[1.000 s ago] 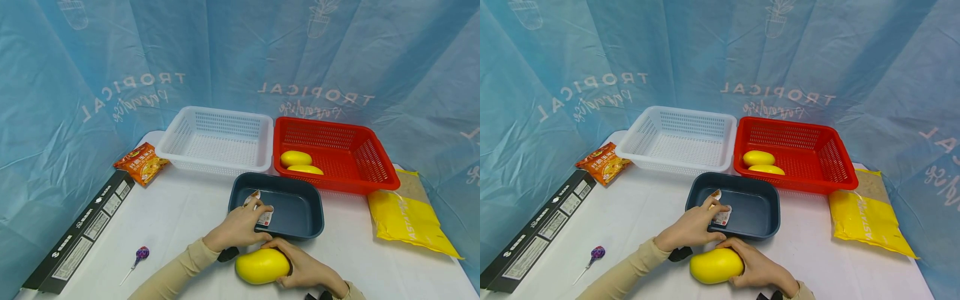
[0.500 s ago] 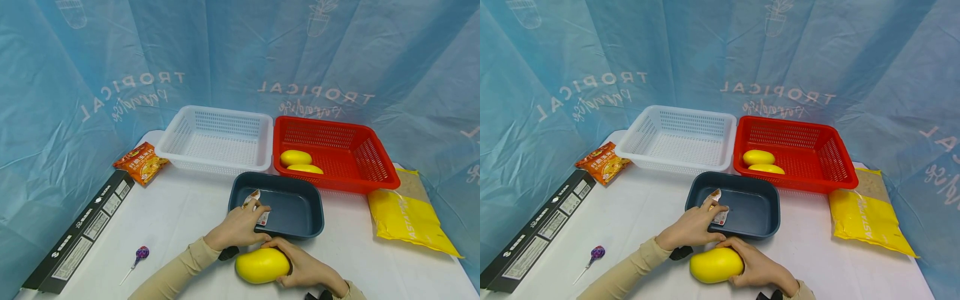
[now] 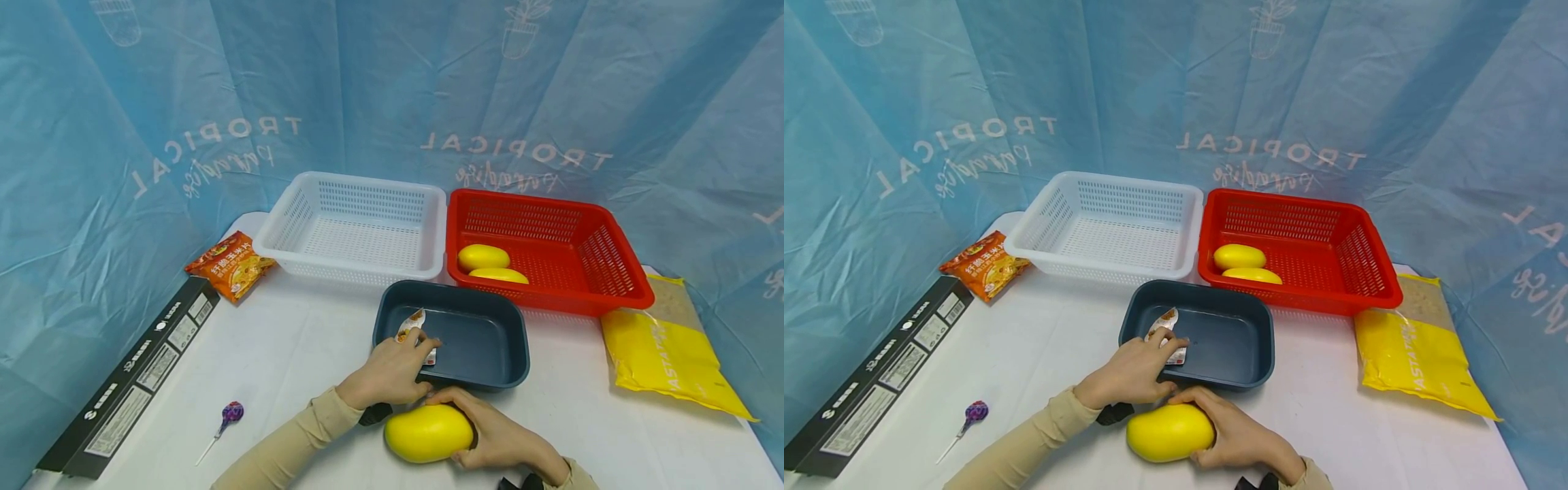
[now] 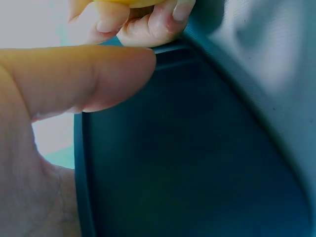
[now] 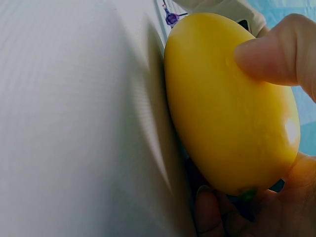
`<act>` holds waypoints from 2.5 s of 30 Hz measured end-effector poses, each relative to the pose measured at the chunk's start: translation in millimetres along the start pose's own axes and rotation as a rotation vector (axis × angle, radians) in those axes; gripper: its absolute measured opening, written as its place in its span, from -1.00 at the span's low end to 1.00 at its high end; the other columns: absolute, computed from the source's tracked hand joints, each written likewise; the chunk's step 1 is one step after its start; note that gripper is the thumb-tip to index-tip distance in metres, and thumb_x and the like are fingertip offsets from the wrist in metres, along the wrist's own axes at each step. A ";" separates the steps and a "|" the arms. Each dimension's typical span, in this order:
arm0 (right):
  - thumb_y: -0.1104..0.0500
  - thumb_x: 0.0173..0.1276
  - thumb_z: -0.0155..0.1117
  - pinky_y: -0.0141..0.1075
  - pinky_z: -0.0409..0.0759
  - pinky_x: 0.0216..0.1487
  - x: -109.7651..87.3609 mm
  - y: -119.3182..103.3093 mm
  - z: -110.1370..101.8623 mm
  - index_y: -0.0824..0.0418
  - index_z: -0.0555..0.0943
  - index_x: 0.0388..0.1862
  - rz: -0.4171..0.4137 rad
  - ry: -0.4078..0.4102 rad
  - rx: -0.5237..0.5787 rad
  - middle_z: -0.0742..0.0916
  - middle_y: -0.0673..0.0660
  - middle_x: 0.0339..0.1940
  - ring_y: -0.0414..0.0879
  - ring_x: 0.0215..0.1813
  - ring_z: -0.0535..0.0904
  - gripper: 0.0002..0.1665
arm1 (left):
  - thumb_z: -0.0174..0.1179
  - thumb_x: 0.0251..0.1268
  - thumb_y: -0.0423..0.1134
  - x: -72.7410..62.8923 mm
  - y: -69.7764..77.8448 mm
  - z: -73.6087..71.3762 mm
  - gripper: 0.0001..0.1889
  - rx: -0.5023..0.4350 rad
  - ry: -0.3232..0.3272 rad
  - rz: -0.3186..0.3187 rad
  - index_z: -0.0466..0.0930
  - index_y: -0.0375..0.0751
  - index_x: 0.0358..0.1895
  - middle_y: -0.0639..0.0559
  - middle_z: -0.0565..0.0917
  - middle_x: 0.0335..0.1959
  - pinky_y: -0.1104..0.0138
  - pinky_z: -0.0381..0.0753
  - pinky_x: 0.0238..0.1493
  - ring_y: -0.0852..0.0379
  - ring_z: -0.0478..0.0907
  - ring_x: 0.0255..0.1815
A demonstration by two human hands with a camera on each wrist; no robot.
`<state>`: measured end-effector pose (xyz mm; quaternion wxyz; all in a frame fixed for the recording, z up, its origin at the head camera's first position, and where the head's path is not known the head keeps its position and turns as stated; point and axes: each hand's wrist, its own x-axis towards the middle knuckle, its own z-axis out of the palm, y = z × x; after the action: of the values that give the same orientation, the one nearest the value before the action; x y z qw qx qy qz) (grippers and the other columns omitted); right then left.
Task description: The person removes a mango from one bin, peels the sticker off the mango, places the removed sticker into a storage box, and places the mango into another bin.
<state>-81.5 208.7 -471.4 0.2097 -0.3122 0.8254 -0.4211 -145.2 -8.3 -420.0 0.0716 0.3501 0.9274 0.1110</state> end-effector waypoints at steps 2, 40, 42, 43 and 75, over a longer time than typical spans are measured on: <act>0.04 0.08 0.37 -0.27 0.42 0.30 -0.1 -0.4 -0.4 -0.23 0.26 0.32 -0.004 0.001 -0.004 0.49 -0.18 0.27 -0.20 0.18 0.44 -0.18 | 0.29 0.14 -0.05 0.6 -0.2 0.2 -0.32 -0.013 -0.001 0.011 0.35 -0.07 0.37 -0.10 0.46 0.17 0.50 0.25 -0.62 0.26 0.18 -0.78; 0.07 0.05 0.38 -0.26 0.45 0.25 0.2 -3.5 -1.5 -0.25 0.27 0.30 0.011 -0.002 0.002 0.51 -0.17 0.23 -0.20 0.14 0.45 -0.18 | 0.24 0.01 -0.26 7.1 -0.5 0.8 -0.06 -0.145 0.008 0.045 0.00 0.03 0.54 -0.04 0.03 0.59 0.52 0.16 -0.73 0.28 0.18 -0.77; 0.07 0.06 0.37 -0.27 0.45 0.24 0.0 -3.0 -1.5 -0.24 0.26 0.30 0.007 -0.005 0.005 0.51 -0.17 0.22 -0.21 0.14 0.45 -0.18 | 0.22 0.03 -0.23 7.9 0.3 -1.0 -0.09 -0.166 -0.003 0.027 0.04 0.04 0.53 -0.01 0.12 0.56 0.50 0.23 -0.67 0.28 0.35 -0.64; 0.07 0.06 0.37 -0.27 0.45 0.24 -0.1 -2.6 -1.5 -0.24 0.27 0.30 0.005 -0.005 0.008 0.51 -0.16 0.22 -0.21 0.13 0.45 -0.18 | 0.22 0.04 -0.22 8.7 0.6 -1.8 -0.12 -0.172 -0.007 0.021 0.07 0.04 0.52 0.01 0.18 0.53 0.48 0.28 -0.64 0.27 0.42 -0.56; 0.03 0.08 0.36 -0.26 0.43 0.26 0.4 -1.3 -2.7 -0.25 0.28 0.30 0.010 -0.020 0.037 0.51 -0.16 0.23 -0.21 0.15 0.45 -0.21 | 0.17 0.32 0.08 64.9 21.1 -38.1 -0.17 -0.578 0.328 -0.107 0.03 -0.15 0.53 -0.05 0.10 0.57 0.01 0.20 0.48 -0.06 0.09 0.56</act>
<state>-83.0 209.3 -468.9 0.2259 -0.3083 0.8168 -0.4322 -188.2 44.4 -381.4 0.0235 0.2433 0.8737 0.4205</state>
